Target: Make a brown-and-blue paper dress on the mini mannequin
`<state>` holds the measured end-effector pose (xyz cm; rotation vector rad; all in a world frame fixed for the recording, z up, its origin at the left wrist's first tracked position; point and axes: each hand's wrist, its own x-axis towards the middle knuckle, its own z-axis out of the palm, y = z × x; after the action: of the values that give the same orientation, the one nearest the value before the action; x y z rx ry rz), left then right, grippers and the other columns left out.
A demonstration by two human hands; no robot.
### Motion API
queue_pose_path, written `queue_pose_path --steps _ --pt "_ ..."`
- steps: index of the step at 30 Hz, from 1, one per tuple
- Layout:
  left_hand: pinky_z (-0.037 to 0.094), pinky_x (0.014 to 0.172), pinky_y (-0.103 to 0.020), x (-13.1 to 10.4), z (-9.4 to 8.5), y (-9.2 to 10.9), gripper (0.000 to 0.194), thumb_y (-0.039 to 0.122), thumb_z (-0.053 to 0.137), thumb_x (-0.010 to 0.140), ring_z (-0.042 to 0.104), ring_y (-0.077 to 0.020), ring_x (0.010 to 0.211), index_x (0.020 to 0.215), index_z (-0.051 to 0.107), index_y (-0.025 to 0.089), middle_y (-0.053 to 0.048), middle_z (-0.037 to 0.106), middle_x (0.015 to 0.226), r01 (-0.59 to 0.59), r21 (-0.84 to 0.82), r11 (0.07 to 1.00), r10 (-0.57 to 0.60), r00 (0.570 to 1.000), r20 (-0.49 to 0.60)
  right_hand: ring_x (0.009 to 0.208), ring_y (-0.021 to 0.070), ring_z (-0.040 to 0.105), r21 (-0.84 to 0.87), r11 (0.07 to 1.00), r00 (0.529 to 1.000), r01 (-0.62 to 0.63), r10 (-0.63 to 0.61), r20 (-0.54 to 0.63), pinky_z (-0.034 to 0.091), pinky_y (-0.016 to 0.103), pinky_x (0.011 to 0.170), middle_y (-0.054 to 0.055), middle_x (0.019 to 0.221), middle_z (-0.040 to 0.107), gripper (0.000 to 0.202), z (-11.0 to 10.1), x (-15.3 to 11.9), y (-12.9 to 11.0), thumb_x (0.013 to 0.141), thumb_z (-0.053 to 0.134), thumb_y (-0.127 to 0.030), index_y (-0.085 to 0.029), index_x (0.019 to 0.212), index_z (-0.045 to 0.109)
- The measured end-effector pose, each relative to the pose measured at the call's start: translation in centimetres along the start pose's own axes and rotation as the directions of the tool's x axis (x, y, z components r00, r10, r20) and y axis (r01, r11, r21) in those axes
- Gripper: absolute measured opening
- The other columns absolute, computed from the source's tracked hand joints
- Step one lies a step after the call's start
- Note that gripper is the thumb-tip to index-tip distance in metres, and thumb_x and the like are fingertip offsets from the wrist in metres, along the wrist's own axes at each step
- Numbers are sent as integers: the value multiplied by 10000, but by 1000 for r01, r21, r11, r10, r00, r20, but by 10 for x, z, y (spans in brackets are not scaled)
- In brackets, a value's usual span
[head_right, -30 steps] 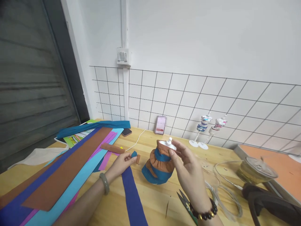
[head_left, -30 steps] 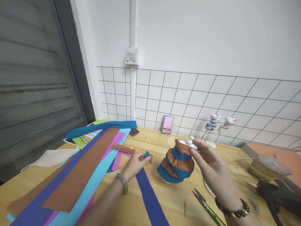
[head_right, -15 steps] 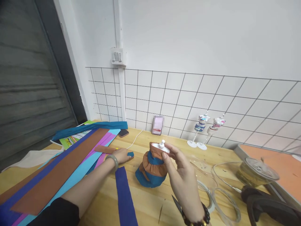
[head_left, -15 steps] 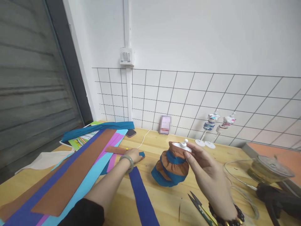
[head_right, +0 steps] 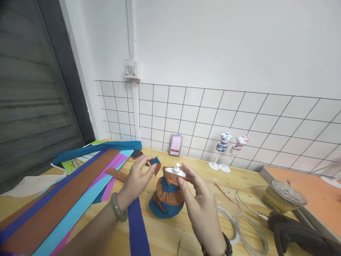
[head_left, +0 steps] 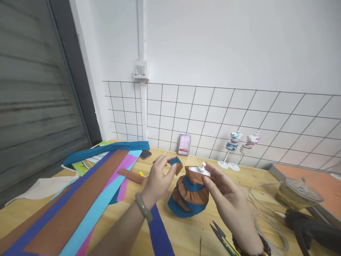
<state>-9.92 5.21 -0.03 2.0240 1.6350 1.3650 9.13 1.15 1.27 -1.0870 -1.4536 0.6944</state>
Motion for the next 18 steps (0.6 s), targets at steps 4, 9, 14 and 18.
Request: queue_pose_path --steps 4,9,14,18 --pt "462 729 -265 -6 1 20 138 256 490 867 600 -157 806 876 614 197 -28 655 849 -33 -289 957 -5 992 -128 1059 252 617 -45 999 1000 -3 2 -18 484 438 939 53 1179 659 382 0 0 -3 795 602 -444 -279 1139 610" --pt "472 654 -250 1 7 -8 253 334 521 849 574 -133 694 1057 483 194 -3 607 807 153 -221 963 -168 984 -51 1042 242 626 -70 998 1000 5 -7 -21 496 412 924 45 1136 682 353 0 0 -2 798 597 -455 -282 1105 624" --pt "468 786 -317 6 27 -67 211 208 653 747 576 -178 863 932 554 190 -22 598 871 193 47 980 -197 976 93 1063 237 614 -85 996 1000 -12 12 1 484 405 938 36 1161 669 369 0 -2 1 814 583 -457 -297 1147 597" --pt "510 794 -393 1 47 -112 281 308 533 884 594 -192 935 1117 552 154 -79 584 1114 187 201 962 -240 927 286 1090 238 600 -122 992 1000 -6 6 -1 481 387 943 27 1177 663 366 0 -2 0 813 581 -465 -297 1137 602"
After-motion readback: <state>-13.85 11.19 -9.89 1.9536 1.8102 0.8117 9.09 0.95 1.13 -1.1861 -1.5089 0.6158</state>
